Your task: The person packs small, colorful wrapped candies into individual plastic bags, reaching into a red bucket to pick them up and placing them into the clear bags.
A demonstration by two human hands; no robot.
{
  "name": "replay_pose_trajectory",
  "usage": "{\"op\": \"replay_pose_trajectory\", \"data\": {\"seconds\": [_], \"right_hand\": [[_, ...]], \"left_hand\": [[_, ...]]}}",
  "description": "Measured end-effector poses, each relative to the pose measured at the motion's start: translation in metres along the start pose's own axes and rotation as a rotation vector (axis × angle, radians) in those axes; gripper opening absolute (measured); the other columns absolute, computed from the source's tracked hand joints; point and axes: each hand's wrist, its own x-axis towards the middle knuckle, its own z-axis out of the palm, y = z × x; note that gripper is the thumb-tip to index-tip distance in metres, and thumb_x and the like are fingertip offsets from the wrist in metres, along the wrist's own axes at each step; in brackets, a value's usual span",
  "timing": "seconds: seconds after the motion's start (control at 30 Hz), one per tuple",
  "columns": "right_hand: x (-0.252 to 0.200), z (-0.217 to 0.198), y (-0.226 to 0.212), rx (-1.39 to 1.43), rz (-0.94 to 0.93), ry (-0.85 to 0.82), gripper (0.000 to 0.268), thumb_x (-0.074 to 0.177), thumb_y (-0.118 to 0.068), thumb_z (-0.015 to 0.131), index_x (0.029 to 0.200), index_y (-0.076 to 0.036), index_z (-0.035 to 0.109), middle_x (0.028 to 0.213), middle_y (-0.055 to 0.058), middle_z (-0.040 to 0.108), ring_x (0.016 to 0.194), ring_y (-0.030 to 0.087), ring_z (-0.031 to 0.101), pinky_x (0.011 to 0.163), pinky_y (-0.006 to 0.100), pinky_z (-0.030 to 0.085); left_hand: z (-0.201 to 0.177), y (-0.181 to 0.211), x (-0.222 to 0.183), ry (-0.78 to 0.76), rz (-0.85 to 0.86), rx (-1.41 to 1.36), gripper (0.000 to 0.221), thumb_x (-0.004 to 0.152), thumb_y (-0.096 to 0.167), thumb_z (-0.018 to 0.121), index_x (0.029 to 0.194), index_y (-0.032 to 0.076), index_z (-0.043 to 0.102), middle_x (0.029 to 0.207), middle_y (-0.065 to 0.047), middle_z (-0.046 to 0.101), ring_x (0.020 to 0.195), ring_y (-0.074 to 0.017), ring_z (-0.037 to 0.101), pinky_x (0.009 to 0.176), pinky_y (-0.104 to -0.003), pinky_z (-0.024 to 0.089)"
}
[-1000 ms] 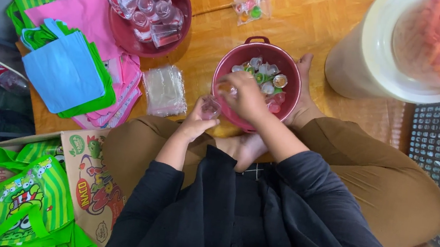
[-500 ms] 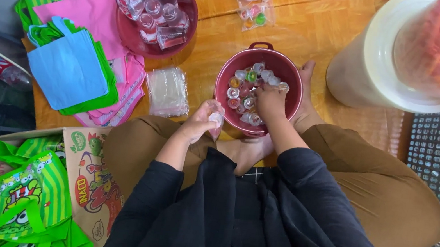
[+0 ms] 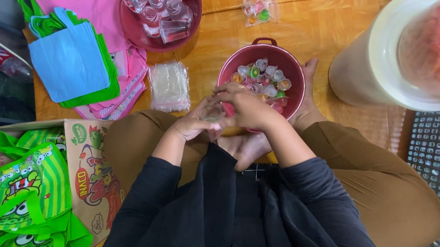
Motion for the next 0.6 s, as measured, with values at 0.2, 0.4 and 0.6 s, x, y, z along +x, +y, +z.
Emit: {"op": "replay_pose_trajectory", "data": {"seconds": [0.2, 0.4, 0.6], "right_hand": [[-0.007, 0.003, 0.014, -0.155, 0.047, -0.149, 0.011, 0.079, -0.01, 0.076, 0.087, -0.003, 0.072, 0.097, 0.02, 0.071, 0.097, 0.046, 0.068, 0.085, 0.056, 0.054], [-0.006, 0.005, 0.022, -0.204, 0.193, 0.011, 0.011, 0.078, -0.02, 0.079, 0.081, -0.014, 0.071, 0.077, 0.006, 0.07, 0.082, 0.03, 0.073, 0.074, 0.044, 0.056], [-0.008, -0.002, 0.015, 0.142, 0.353, 0.153, 0.028, 0.077, -0.01, 0.084, 0.1, -0.01, 0.068, 0.078, 0.003, 0.073, 0.078, 0.021, 0.073, 0.069, 0.033, 0.057]], "left_hand": [[0.019, 0.007, -0.008, -0.118, -0.126, -0.231, 0.066, 0.071, 0.008, 0.081, 0.13, 0.019, 0.053, 0.126, -0.007, 0.071, 0.116, -0.0238, 0.068, 0.093, -0.039, 0.06], [0.019, 0.003, -0.003, 0.259, 0.047, 0.357, 0.075, 0.064, 0.013, 0.1, 0.13, 0.014, 0.063, 0.119, -0.002, 0.072, 0.109, -0.0141, 0.065, 0.097, -0.032, 0.057], [-0.01, -0.016, 0.003, 0.34, 0.066, 0.383, 0.057, 0.077, 0.008, 0.092, 0.129, 0.011, 0.068, 0.121, -0.009, 0.074, 0.108, -0.0179, 0.07, 0.088, -0.033, 0.063]]}}
